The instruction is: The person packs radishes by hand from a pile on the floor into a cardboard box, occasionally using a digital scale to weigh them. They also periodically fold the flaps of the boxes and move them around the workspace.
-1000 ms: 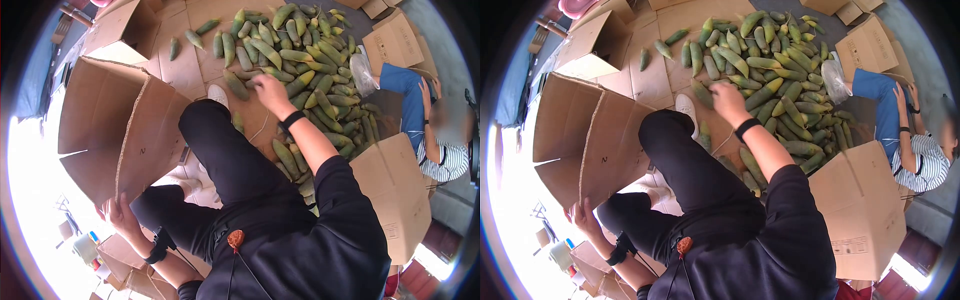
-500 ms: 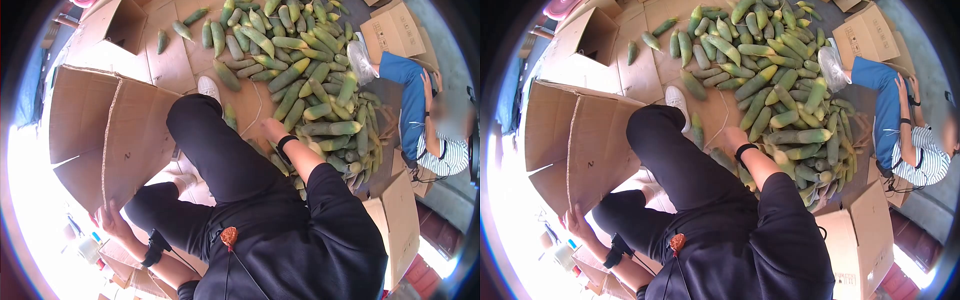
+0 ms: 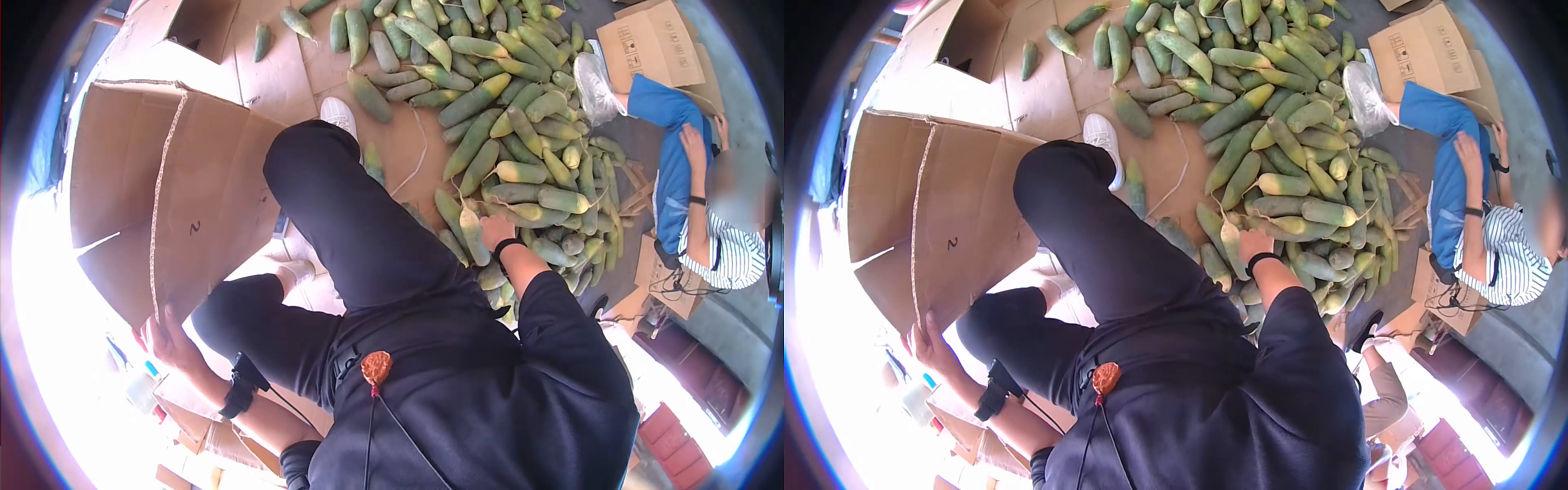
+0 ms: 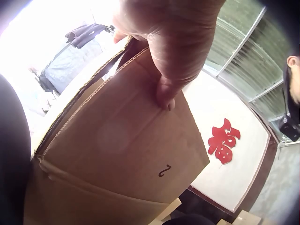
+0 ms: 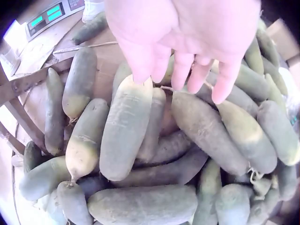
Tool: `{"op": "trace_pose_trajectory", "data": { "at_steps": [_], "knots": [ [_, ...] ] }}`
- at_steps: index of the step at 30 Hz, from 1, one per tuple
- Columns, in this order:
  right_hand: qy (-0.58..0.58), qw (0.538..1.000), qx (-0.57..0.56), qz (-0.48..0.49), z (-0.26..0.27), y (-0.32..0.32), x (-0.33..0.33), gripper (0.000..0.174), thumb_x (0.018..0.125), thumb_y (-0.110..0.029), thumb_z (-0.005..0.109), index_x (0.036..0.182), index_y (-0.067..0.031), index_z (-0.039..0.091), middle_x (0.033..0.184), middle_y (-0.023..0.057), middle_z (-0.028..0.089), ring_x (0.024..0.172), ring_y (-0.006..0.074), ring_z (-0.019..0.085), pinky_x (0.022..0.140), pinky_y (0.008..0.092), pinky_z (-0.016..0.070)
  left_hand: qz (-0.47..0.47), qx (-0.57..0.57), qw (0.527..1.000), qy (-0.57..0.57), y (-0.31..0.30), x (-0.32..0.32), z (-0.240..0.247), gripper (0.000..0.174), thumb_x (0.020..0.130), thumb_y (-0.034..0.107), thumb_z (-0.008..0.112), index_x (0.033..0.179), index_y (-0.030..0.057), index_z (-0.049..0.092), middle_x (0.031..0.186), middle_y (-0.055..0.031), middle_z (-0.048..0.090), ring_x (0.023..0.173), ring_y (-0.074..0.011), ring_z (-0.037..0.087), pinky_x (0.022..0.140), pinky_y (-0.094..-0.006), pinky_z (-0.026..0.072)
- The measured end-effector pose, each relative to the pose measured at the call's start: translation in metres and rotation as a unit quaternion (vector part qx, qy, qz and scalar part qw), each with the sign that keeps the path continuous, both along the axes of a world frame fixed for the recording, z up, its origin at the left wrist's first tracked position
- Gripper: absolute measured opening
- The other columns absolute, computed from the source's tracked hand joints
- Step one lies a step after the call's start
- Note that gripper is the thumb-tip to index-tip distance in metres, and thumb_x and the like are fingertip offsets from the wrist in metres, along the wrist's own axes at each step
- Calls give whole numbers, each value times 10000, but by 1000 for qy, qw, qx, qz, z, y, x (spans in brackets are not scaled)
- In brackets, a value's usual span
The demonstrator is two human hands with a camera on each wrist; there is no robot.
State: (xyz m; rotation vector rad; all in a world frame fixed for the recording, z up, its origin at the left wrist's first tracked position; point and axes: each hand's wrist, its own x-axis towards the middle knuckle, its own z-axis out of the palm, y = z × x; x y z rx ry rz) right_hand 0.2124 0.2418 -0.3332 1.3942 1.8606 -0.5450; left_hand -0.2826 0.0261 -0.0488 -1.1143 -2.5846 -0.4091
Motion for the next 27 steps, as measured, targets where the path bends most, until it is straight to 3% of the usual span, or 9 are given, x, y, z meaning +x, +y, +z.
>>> {"op": "trace_pose_trajectory", "data": {
  "at_steps": [9, 14, 16, 20, 21, 22, 24, 25, 27],
  "knots": [
    [119, 980, 60, -146, -43, 26, -37, 258, 766, -102, 520, 1017, -71, 570, 1041, 210, 562, 974, 376, 554, 839, 445, 453, -3, 19, 1000, 25, 2, 1, -2, 160, 799, 128, 624, 836, -27, 622, 749, -102, 597, 737, -232, 543, 961, -398, 314],
    [159, 979, 69, -106, -74, 51, -54, 251, 796, -162, 534, 1031, -116, 607, 1082, 175, 559, 1010, 356, 548, 867, 428, 455, 35, 53, 998, -32, 2, 3, -4, 134, 795, 115, 626, 827, -15, 613, 744, -83, 572, 774, -224, 525, 984, -403, 290],
    [144, 985, 24, -90, -94, 59, -58, 270, 706, -139, 608, 972, -100, 620, 1035, 196, 570, 999, 355, 545, 881, 410, 438, 70, 97, 990, -71, 2, 5, -4, 127, 794, 112, 626, 821, -10, 609, 746, -77, 566, 789, -221, 521, 1000, -408, 273],
    [177, 979, -3, -104, -123, 59, -53, 371, 661, -163, 674, 1023, -107, 615, 1286, 264, 403, 1165, 368, 427, 990, 366, 363, 80, 59, 993, -67, -4, 1, -3, 88, 755, 49, 630, 818, -5, 600, 752, -68, 565, 808, -218, 517, 934, -397, 327],
    [183, 981, 38, -42, -144, 55, -48, 274, 697, -163, 638, 964, -106, 641, 1206, 242, 496, 1107, 352, 491, 948, 378, 399, 69, 62, 993, -74, -3, 1, -3, 84, 745, 36, 629, 812, -4, 599, 756, -70, 567, 805, -219, 517, 929, -395, 329],
    [187, 981, 39, -36, -158, 54, -46, 274, 697, -163, 638, 964, -106, 641, 1206, 242, 496, 1107, 352, 491, 948, 378, 399, 56, 65, 993, -82, -3, 3, -3, 83, 734, 23, 629, 806, -4, 599, 759, -72, 569, 801, -221, 518, 925, -393, 331],
    [105, 990, -42, -78, -172, 56, -46, 170, 749, -158, 576, 884, -99, 662, 1008, 190, 615, 982, 319, 578, 862, 392, 448, 57, 69, 993, -79, 3, 5, 0, 70, 725, 14, 629, 783, -3, 593, 758, -72, 571, 795, -225, 521, 957, -410, 311],
    [107, 991, -40, -74, -159, 55, -49, 170, 749, -158, 576, 884, -99, 662, 1008, 190, 615, 982, 319, 578, 862, 392, 448, 58, 76, 992, -86, 5, 6, 1, 66, 725, 21, 632, 772, 0, 590, 757, -70, 573, 794, -226, 524, 968, -417, 299],
    [170, 978, 16, -122, -122, 49, -56, 164, 784, -147, 520, 831, -92, 668, 850, 146, 651, 856, 292, 623, 779, 399, 473, 61, 87, 990, -89, 8, 6, 2, 65, 724, 28, 635, 760, 3, 587, 756, -67, 576, 793, -227, 527, 980, -423, 287]
  ]
}}
